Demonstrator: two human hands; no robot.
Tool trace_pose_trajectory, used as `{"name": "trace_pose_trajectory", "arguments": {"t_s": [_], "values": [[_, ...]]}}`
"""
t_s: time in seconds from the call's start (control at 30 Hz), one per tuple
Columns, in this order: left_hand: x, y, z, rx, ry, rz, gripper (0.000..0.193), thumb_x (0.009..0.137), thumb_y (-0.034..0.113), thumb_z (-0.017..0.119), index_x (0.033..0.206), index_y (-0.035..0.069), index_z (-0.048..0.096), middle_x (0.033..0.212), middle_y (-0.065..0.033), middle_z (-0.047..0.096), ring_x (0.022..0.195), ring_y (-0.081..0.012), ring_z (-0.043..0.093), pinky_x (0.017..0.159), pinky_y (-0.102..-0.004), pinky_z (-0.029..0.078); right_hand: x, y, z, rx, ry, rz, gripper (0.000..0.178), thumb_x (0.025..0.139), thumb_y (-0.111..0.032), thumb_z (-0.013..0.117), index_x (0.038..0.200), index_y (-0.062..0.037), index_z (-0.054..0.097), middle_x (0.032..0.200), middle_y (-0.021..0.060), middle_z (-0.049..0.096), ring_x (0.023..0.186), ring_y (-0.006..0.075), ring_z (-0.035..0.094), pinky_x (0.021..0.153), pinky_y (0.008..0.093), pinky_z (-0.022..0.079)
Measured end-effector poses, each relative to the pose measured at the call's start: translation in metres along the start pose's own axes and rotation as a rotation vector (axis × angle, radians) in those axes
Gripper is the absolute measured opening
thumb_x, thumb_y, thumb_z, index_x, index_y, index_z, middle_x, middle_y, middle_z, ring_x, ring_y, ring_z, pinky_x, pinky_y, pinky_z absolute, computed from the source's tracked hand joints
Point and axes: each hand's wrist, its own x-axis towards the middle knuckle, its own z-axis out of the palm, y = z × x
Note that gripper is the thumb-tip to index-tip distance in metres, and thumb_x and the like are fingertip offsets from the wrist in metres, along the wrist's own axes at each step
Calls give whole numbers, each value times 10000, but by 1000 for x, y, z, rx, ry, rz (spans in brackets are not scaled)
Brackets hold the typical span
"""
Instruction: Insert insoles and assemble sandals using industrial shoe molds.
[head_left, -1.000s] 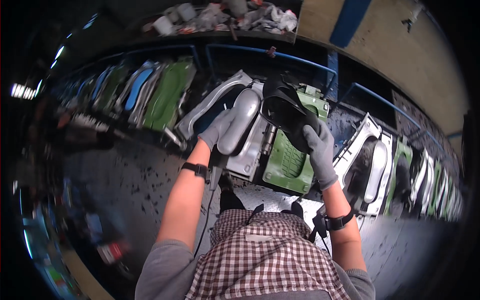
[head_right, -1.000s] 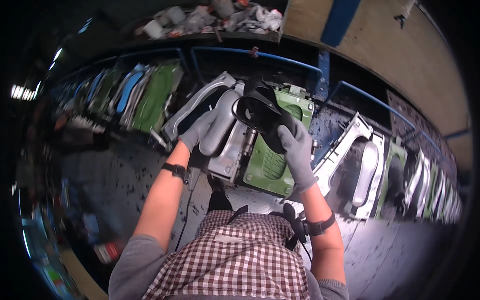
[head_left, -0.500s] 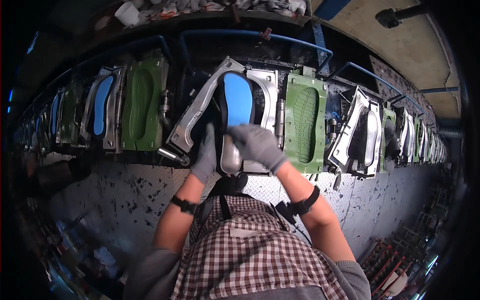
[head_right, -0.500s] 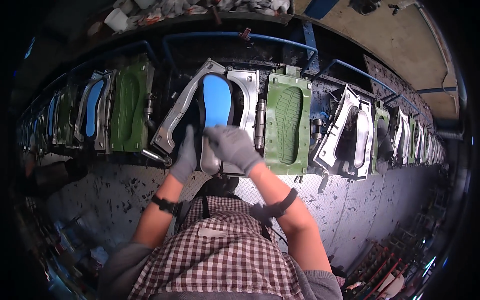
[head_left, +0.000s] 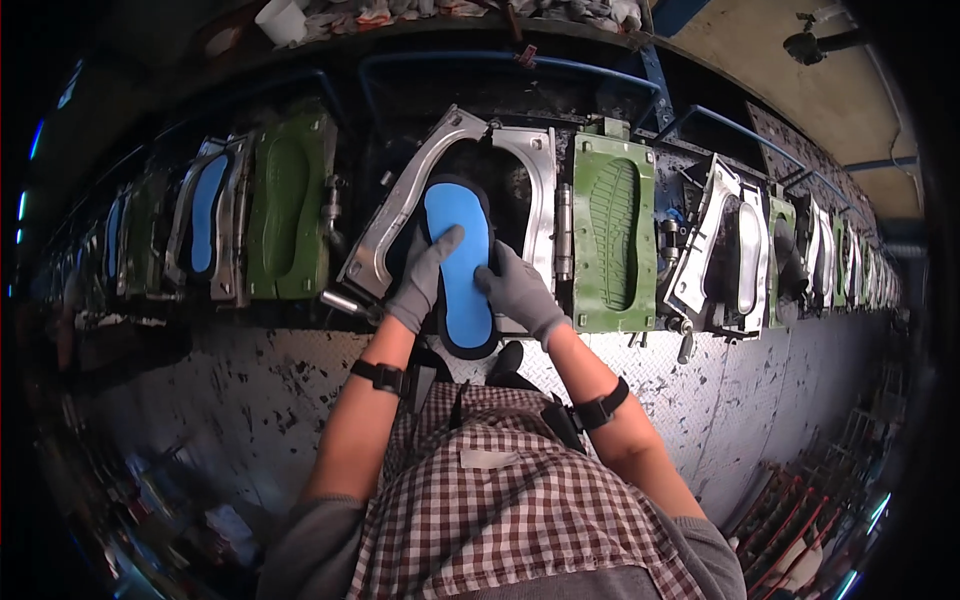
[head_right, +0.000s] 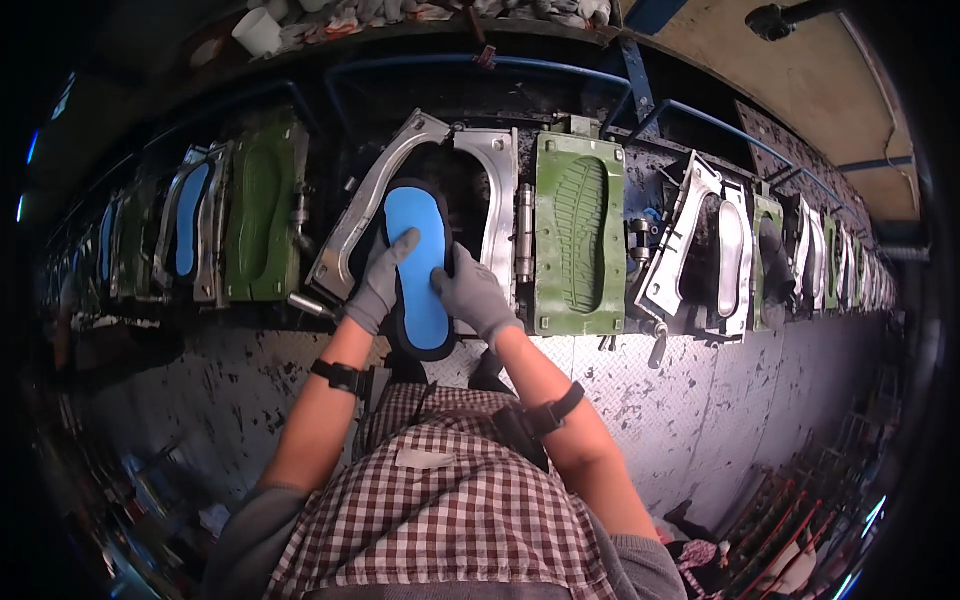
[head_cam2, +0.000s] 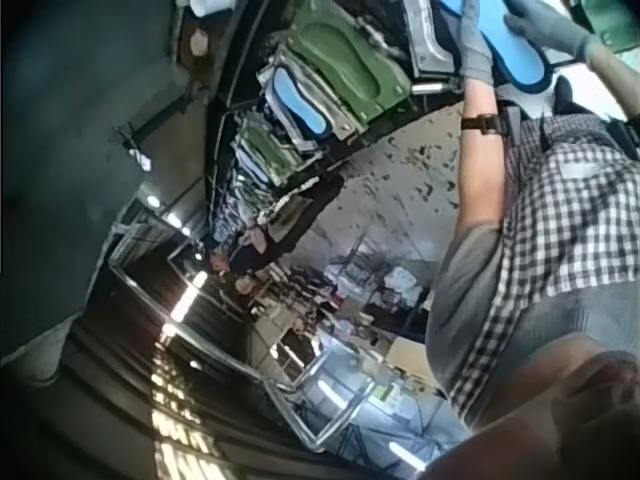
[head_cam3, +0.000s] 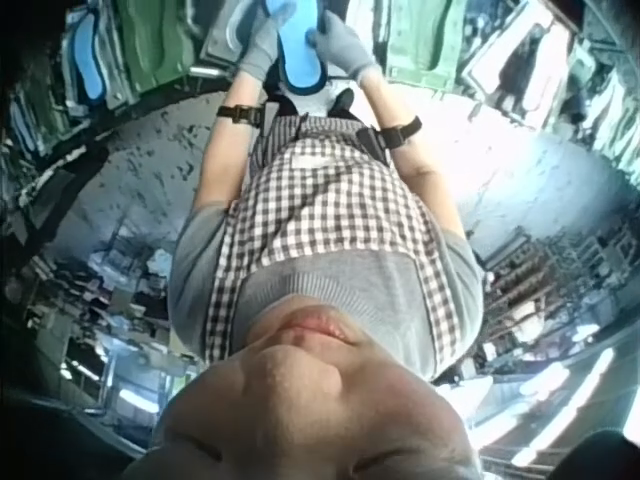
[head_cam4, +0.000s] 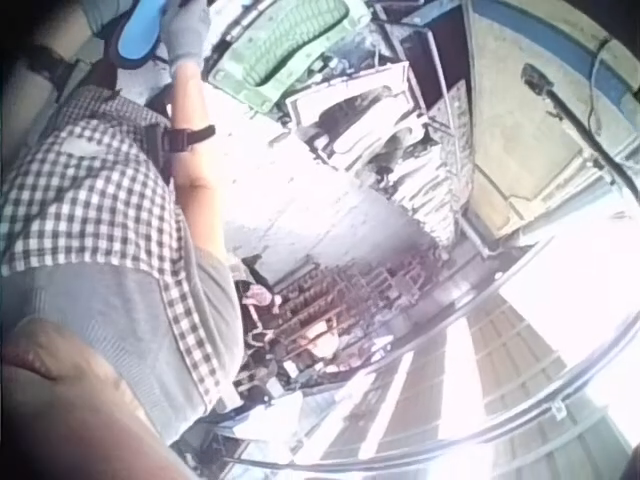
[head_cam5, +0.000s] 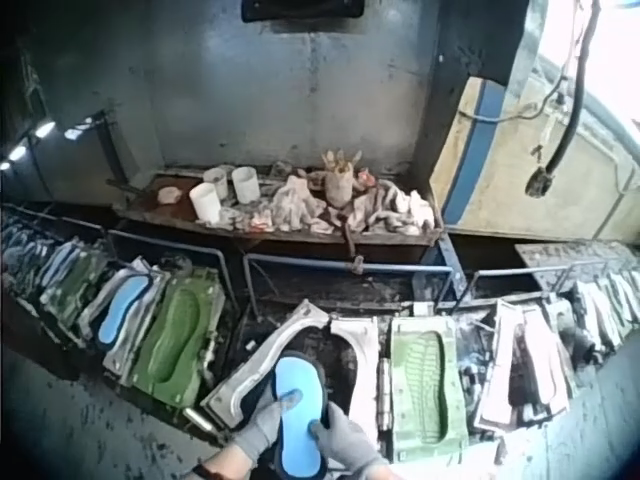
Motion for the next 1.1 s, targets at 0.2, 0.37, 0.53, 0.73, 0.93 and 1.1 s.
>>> {"name": "trace_pose_trajectory", "arguments": {"t_s": [0.2,0.37,0.53,0.73,0.93,1.1], "values": [[20,-7,20,-341,-164,-85,662,1012,217,657,1592,91,363,1426,-110,563,1240,-205,599,1080,-345,492,-15,18,36,399,428,-164,671,947,-104,587,1581,-27,380,1342,208,665,1221,243,660,1020,374,507],[78,-14,20,-282,-291,-12,806,965,190,725,1641,125,292,1389,-75,585,1163,-152,611,1012,-302,523,6,-17,-7,-58,490,30,661,935,-256,611,1562,-135,441,878,166,731,815,374,718,754,466,545],[70,7,64,-102,-89,59,851,979,299,727,1645,88,241,1423,-116,562,1241,-200,580,1065,-324,487,28,-1,-36,-144,403,39,645,934,-233,601,1561,-245,449,1015,206,736,883,422,707,811,497,550],[23,-37,73,821,108,396,875,1000,228,633,1635,-28,89,1657,-350,164,1539,-416,262,1258,-463,228,24,-38,-62,-338,378,-158,441,919,-294,629,1357,-242,612,1063,166,714,969,394,688,866,456,543],[-22,-56,74,1088,-144,423,778,981,290,632,1619,83,238,1613,-246,319,1474,-520,294,1242,-553,174,117,-80,-9,-1103,-101,-652,151,872,-266,629,947,-205,745,1006,61,687,1157,318,613,1232,635,165],[-97,77,-38,1549,-230,412,485,799,108,690,1281,163,682,1499,-177,510,1441,-453,376,1175,-648,238,141,-53,-60,-713,-43,-666,229,859,-230,641,1048,-230,771,1078,39,716,1161,259,637,1251,589,183]]}}
